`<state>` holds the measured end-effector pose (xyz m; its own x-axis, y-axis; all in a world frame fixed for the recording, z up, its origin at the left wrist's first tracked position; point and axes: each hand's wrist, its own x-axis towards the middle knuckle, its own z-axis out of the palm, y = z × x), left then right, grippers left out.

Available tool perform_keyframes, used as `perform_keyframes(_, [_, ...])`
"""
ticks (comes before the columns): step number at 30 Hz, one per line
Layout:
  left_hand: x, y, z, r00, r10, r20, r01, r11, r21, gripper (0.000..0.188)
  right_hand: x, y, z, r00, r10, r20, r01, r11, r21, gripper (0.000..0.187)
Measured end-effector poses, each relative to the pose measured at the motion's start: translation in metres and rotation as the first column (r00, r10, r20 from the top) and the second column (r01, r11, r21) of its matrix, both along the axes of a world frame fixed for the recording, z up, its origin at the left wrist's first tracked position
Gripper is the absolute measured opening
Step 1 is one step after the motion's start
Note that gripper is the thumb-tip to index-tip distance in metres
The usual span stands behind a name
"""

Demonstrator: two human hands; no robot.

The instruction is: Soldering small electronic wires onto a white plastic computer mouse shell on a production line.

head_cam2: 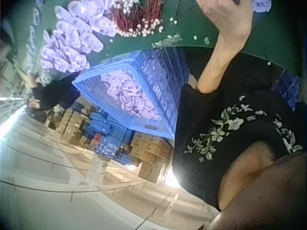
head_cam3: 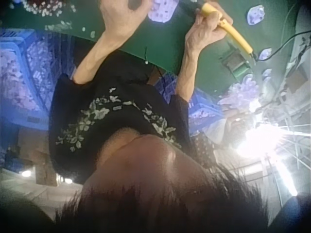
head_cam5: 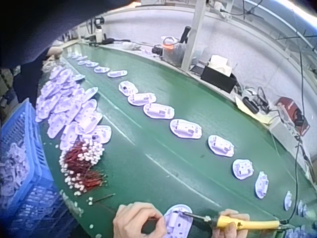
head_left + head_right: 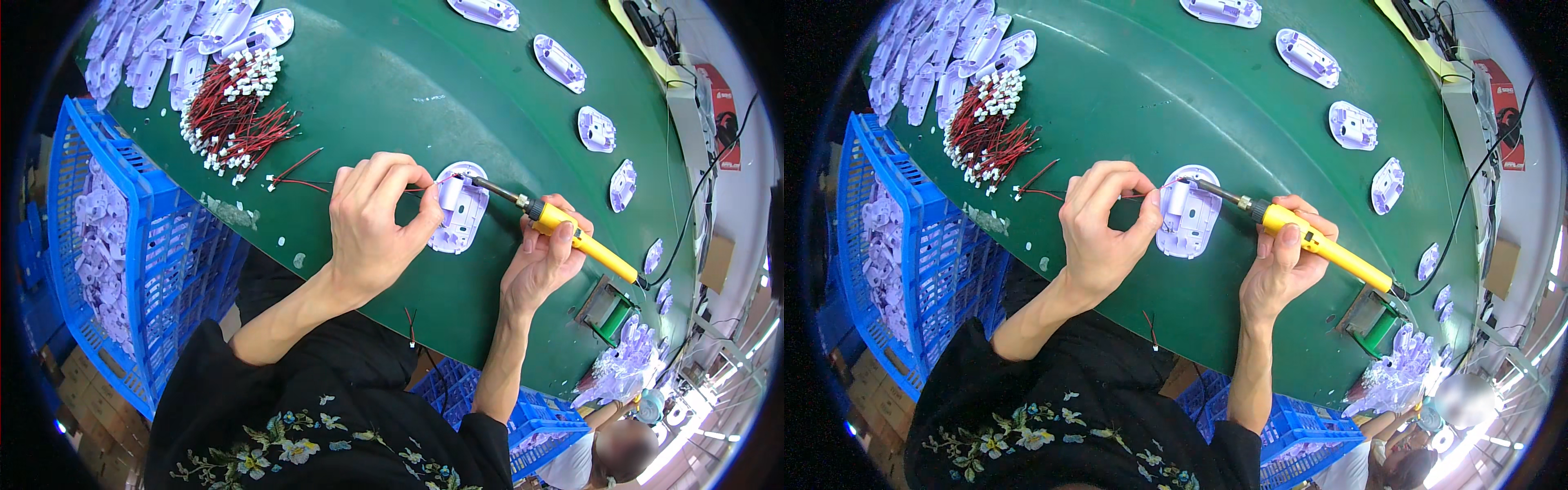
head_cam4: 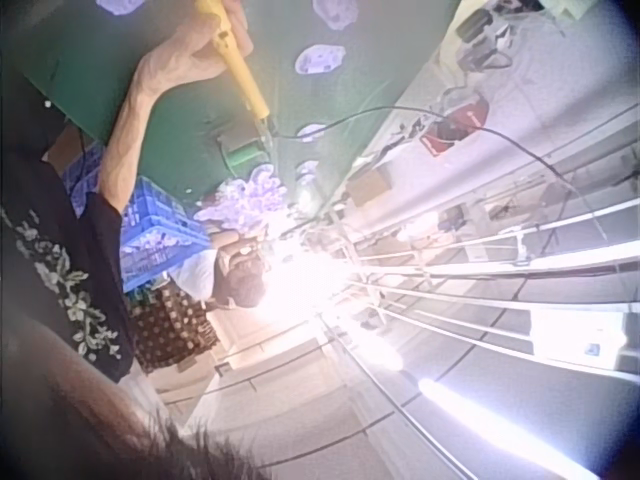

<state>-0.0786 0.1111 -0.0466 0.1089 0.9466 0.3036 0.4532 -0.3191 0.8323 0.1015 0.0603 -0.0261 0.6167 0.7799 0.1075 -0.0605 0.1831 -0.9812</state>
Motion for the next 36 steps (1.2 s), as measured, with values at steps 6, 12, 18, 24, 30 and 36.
perform_keyframes(6, [-0.003, 0.002, 0.0, 1.0, -0.009, -0.008, 0.009, 1.0, -0.007, 0.013, -0.002, 0.002, -0.003, 1.0, 0.014, 0.01, -0.014, 1.0, 0.026, 0.033])
perform_keyframes(12, [-0.005, 0.002, 0.001, 1.0, -0.008, -0.013, 0.007, 1.0, -0.011, 0.013, -0.005, -0.001, -0.002, 0.997, 0.018, 0.078, -0.018, 1.0, 0.003, 0.034])
perform_keyframes(18, [-0.006, 0.003, 0.001, 1.0, -0.01, -0.025, 0.01, 1.0, -0.012, 0.013, -0.01, 0.0, 0.0, 0.994, 0.025, 0.105, -0.025, 1.0, -0.007, 0.036])
perform_keyframes(24, [-0.007, 0.004, 0.003, 0.999, -0.01, -0.033, 0.009, 1.0, -0.021, 0.012, -0.012, 0.001, 0.001, 0.994, 0.014, 0.112, -0.012, 1.0, -0.019, 0.038])
perform_keyframes(30, [-0.009, 0.004, 0.003, 0.999, -0.015, -0.031, 0.015, 1.0, -0.024, 0.012, -0.013, 0.0, 0.0, 0.988, 0.019, 0.151, -0.014, 0.999, -0.034, 0.039])
perform_keyframes(36, [-0.01, 0.004, 0.004, 0.999, -0.014, -0.032, 0.013, 1.0, -0.02, 0.012, -0.011, 0.0, -0.004, 0.976, -0.004, 0.22, 0.002, 1.0, 0.011, 0.031])
